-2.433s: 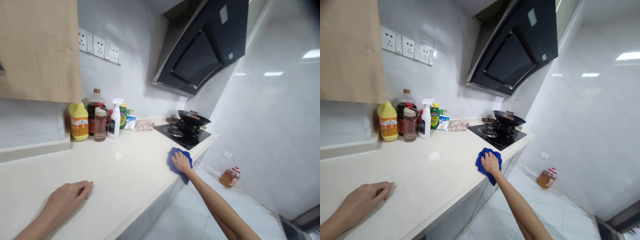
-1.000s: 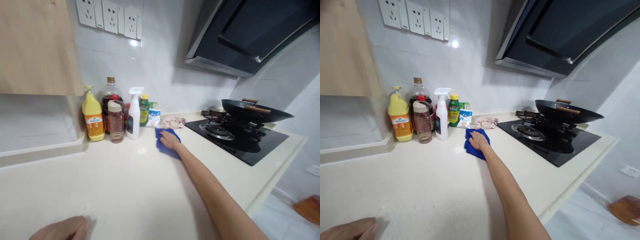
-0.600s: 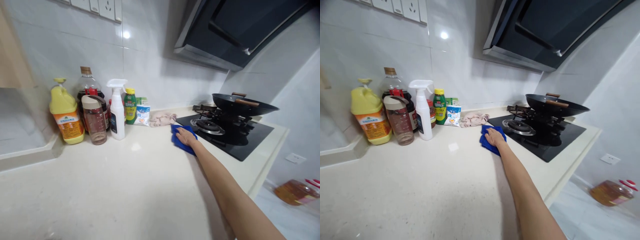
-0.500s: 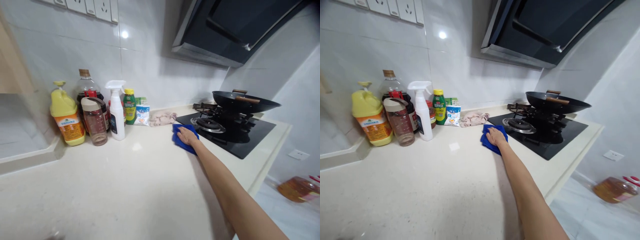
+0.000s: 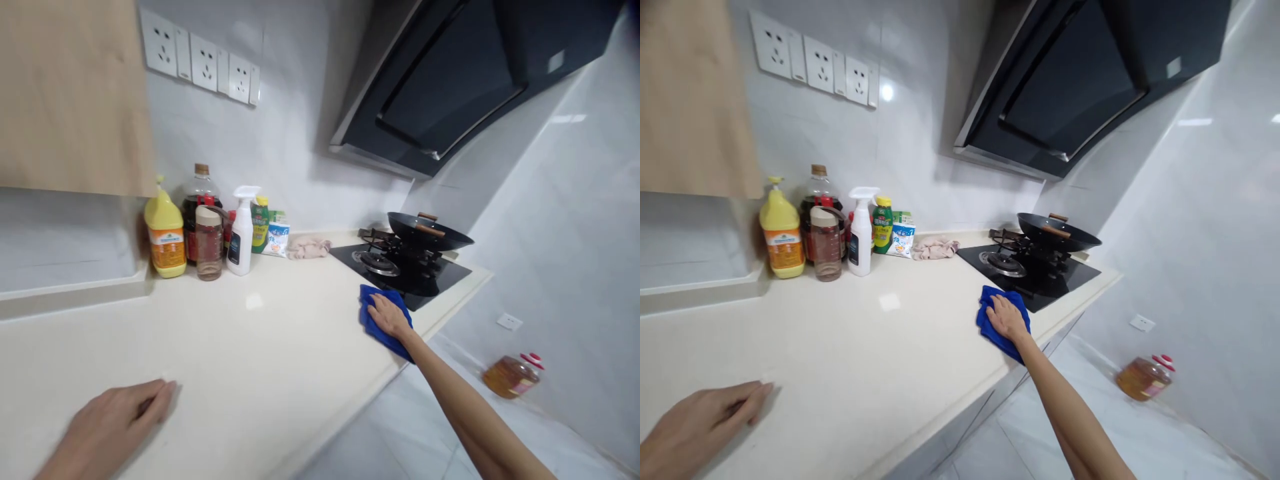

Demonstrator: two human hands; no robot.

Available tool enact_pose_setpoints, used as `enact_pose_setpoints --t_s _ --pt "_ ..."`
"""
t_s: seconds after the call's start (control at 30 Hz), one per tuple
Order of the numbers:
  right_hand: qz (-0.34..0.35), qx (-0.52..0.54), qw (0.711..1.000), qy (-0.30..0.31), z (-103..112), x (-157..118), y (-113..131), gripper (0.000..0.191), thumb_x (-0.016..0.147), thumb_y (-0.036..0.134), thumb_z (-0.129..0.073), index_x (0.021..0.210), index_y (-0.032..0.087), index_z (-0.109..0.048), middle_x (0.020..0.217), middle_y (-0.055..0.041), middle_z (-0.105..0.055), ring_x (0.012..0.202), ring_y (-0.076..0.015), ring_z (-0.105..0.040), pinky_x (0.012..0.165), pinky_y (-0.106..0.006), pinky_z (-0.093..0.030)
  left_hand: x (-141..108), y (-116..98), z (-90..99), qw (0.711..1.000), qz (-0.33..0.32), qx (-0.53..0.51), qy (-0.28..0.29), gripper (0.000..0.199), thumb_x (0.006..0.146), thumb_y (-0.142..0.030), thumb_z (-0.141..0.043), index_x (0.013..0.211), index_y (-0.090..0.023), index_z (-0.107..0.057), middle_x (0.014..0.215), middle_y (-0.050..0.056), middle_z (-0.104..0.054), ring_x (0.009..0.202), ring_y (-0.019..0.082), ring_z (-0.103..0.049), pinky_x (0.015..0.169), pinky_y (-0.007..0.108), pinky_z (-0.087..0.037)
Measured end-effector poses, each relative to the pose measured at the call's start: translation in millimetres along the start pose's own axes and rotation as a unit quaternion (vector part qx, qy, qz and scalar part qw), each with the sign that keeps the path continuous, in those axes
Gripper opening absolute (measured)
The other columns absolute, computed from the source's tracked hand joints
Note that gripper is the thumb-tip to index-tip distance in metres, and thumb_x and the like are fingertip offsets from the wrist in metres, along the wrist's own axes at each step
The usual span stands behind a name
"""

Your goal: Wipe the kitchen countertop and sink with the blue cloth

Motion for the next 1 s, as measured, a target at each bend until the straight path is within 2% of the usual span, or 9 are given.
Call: enact_pose_setpoints --t_s 0.2,0.4,0.57,0.67,0.73,0.8,0.87,0.93,1.0 --pt "0.005 -0.002 1.000 0.013 20 -79 77 0.057 0.099 0.036 -0.029 0.148 0.009 -0.041 0.155 -0.0141 -0.039 0.145 -0.0289 -0.032 0.118 -0.041 -0.028 -25 -34 30.5 0.999 -0.032 0.001 -0.013 0.047 0.093 -0.048 -0.018 0.071 -0.023 -0.051 0.082 0.005 -0.068 0.084 0.024 -0.061 0.070 0.033 -0.035" --pt "0.066 0.000 0.998 0.016 45 -137 198 0.057 0.099 0.037 -0.032 0.149 0.009 -0.040 0.156 -0.0143 -0.038 0.145 -0.0313 -0.032 0.117 -0.043 -0.028 -50 -32 37.8 0.994 -0.089 0.046 -0.046 0.047 0.094 -0.037 -0.022 0.084 -0.020 -0.064 0.096 0.013 -0.071 0.095 0.027 -0.065 0.079 0.037 -0.043" --pt "0.210 0.081 0.974 0.014 72 -178 341 0.058 0.099 0.036 -0.034 0.149 0.006 -0.039 0.156 -0.0185 -0.035 0.146 -0.0346 -0.028 0.118 -0.049 -0.025 -93 20 62.2 0.995 -0.039 0.066 -0.061 0.048 0.092 -0.037 -0.028 0.078 -0.017 -0.069 0.090 0.017 -0.071 0.090 0.031 -0.067 0.080 0.041 -0.046" --pt "0.325 0.142 0.935 0.009 94 -214 421 0.055 0.099 0.034 -0.036 0.147 0.007 -0.041 0.155 -0.0176 -0.037 0.146 -0.0340 -0.028 0.119 -0.050 -0.026 -131 77 77.7 0.994 0.047 0.059 -0.076 0.052 0.093 -0.038 -0.023 0.082 -0.018 -0.070 0.094 0.017 -0.072 0.090 0.031 -0.067 0.077 0.040 -0.046" --pt "0.402 0.187 0.896 -0.004 111 -242 455 0.050 0.098 0.031 -0.040 0.143 0.011 -0.045 0.153 -0.0155 -0.041 0.145 -0.0312 -0.031 0.119 -0.049 -0.027 -160 117 87.2 0.988 0.114 0.048 -0.092 0.054 0.094 -0.041 -0.021 0.089 -0.019 -0.070 0.099 0.016 -0.072 0.097 0.032 -0.066 0.078 0.039 -0.045" --pt "0.473 0.236 0.849 -0.019 127 -270 468 0.043 0.097 0.028 -0.043 0.137 0.015 -0.050 0.148 -0.0127 -0.047 0.140 -0.0264 -0.039 0.118 -0.045 -0.031 -192 152 95.6 0.979 0.168 0.044 -0.109 0.056 0.094 -0.045 -0.020 0.099 -0.021 -0.070 0.105 0.016 -0.072 0.104 0.034 -0.064 0.079 0.040 -0.044" --pt "0.521 0.274 0.808 -0.029 136 -290 459 0.036 0.097 0.027 -0.043 0.131 0.019 -0.053 0.141 -0.0100 -0.053 0.134 -0.0218 -0.046 0.115 -0.041 -0.036 -222 181 102.5 0.968 0.215 0.045 -0.119 0.058 0.094 -0.047 -0.019 0.108 -0.021 -0.069 0.110 0.016 -0.071 0.107 0.036 -0.063 0.081 0.041 -0.043" --pt "0.541 0.288 0.790 -0.033 137 -297 437 0.031 0.099 0.028 -0.041 0.127 0.022 -0.054 0.136 -0.0084 -0.056 0.129 -0.0198 -0.049 0.112 -0.040 -0.040 -250 210 107.6 0.955 0.266 0.048 -0.122 0.060 0.094 -0.048 -0.018 0.114 -0.022 -0.067 0.117 0.015 -0.069 0.110 0.036 -0.061 0.083 0.041 -0.042" --pt "0.533 0.279 0.798 -0.041 130 -288 405 0.030 0.100 0.031 -0.040 0.126 0.024 -0.054 0.135 -0.0082 -0.057 0.127 -0.0203 -0.051 0.111 -0.041 -0.042 -273 244 112.5 0.940 0.313 0.058 -0.125 0.060 0.094 -0.050 -0.018 0.116 -0.023 -0.067 0.121 0.013 -0.068 0.111 0.036 -0.061 0.084 0.041 -0.042"
Point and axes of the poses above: each hand's wrist, its own x-axis towards the middle knuckle, its own z-axis out of the back of the hand, y = z × x, the point moved 10 cm from there along x, towards the middle knuckle
